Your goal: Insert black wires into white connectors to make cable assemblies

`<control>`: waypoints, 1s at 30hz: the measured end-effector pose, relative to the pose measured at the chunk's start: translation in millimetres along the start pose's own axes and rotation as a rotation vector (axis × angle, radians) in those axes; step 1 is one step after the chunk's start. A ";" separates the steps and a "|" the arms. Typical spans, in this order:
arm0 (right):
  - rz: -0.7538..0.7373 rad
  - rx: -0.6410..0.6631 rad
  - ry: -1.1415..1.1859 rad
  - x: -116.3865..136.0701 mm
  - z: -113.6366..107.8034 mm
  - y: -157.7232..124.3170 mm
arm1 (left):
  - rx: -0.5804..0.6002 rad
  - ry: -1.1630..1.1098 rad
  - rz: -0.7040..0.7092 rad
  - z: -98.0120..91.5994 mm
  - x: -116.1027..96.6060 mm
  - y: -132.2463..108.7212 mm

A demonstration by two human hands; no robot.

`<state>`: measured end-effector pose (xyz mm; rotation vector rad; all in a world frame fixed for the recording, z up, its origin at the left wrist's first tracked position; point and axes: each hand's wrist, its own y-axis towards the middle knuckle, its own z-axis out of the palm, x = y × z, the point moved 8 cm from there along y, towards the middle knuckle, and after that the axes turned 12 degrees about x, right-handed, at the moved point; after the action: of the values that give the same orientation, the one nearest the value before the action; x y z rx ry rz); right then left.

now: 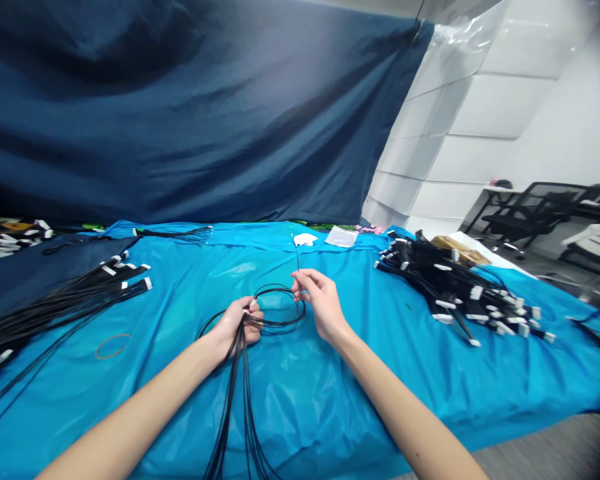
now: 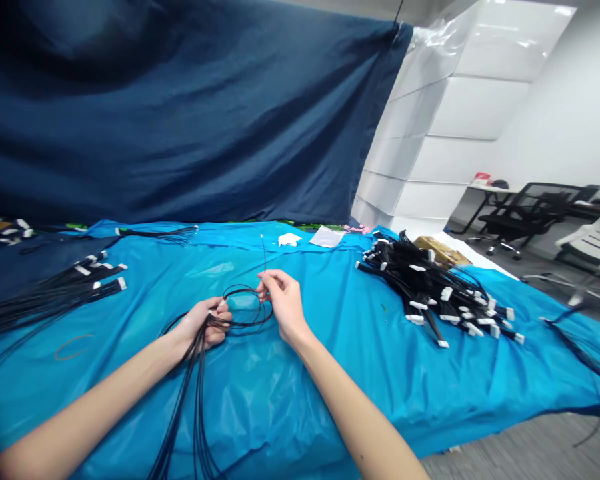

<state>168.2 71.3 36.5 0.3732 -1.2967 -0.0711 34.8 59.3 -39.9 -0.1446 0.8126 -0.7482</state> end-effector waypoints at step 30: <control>-0.122 0.110 -0.420 12.5 16.1 -4.5 | 0.018 0.010 -0.002 2.3 0.5 0.0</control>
<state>157.1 60.1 50.2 0.5513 -1.6959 -0.1897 36.6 58.5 -38.6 -0.1252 0.8145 -0.7582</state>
